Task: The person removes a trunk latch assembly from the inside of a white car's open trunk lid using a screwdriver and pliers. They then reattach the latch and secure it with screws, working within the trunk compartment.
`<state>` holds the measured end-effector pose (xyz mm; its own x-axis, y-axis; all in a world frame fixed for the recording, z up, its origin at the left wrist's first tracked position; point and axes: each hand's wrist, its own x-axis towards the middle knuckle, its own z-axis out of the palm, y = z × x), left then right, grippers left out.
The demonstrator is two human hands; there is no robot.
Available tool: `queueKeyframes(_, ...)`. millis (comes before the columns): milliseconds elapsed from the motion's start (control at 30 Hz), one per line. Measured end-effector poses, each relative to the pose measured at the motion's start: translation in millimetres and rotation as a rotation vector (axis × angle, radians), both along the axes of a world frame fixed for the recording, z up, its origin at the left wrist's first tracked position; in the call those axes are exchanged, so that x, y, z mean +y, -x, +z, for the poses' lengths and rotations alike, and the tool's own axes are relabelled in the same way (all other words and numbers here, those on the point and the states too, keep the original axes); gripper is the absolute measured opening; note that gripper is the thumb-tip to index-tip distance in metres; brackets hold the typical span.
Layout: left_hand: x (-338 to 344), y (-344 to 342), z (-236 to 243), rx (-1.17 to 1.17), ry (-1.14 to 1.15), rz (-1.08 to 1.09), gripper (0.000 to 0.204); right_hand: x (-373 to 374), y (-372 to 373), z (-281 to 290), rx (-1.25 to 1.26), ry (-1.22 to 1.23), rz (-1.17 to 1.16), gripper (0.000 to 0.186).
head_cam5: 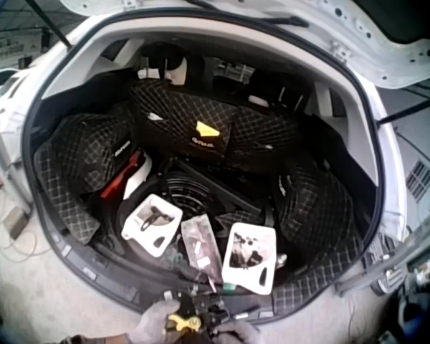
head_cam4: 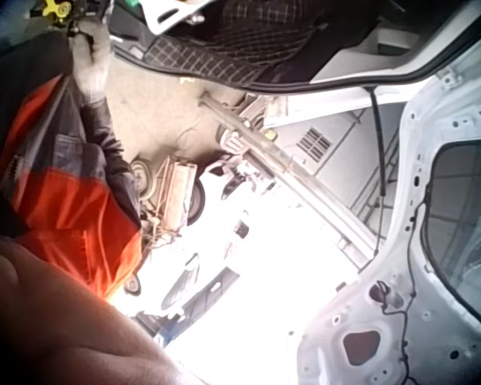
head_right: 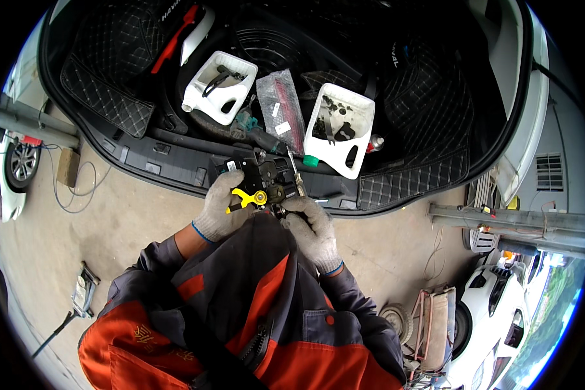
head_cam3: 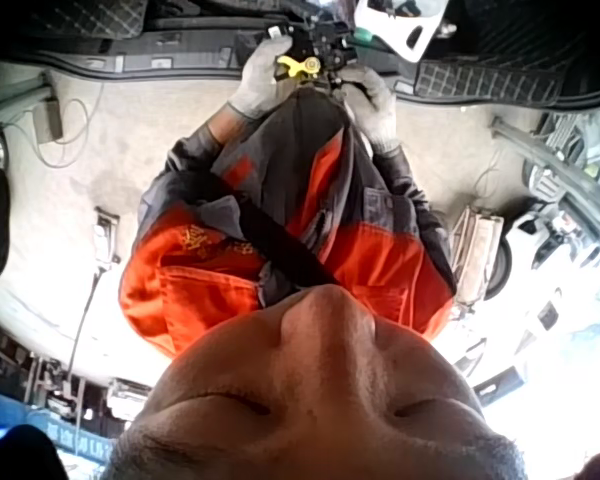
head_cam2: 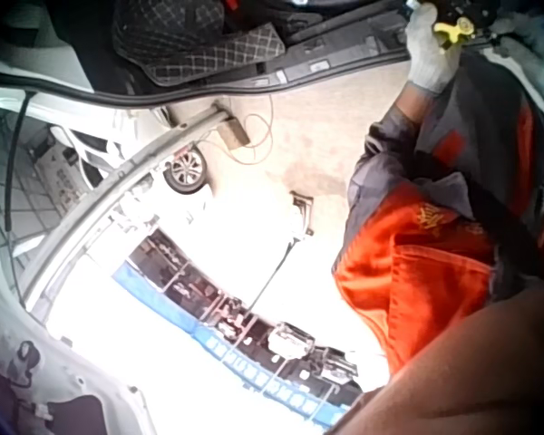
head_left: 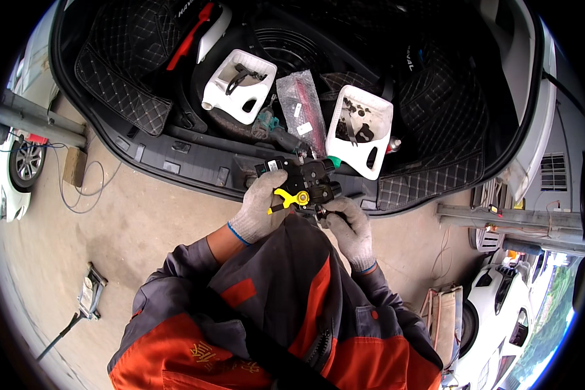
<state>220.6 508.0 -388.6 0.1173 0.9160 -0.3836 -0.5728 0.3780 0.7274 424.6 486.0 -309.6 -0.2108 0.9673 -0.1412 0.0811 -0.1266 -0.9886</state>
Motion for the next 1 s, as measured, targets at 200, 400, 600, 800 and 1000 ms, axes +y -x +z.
queueKeyframes(200, 0.4, 1.4, 9.3, -0.023, 0.043, -0.036, 0.043, 1.2, -4.9, -2.4, -0.012, -0.133, 0.065, 0.028)
queueKeyframes(400, -0.1, 3.5, 58.2, -0.235, 0.201, 0.025, 0.039, 0.8, -2.0, 1.3, 0.021, -0.086, 0.034, 0.031)
queueKeyframes(600, -5.6, 6.5, 25.4, 0.230, -0.399, -0.062, 0.051, 1.2, -1.1, 3.0, -0.116, -0.192, 0.057, 0.027)
queueKeyframes(800, -2.8, 4.4, 0.8, 0.145, -0.333, -0.057, 0.055, -2.7, -3.7, -1.4, -0.155, -0.270, 0.077, 0.027)
queueKeyframes(1000, -8.9, 4.4, 14.9, 0.303, -0.460, -0.044, 0.036, -1.3, -11.6, -4.2, -0.166, -0.279, 0.125, 0.025)
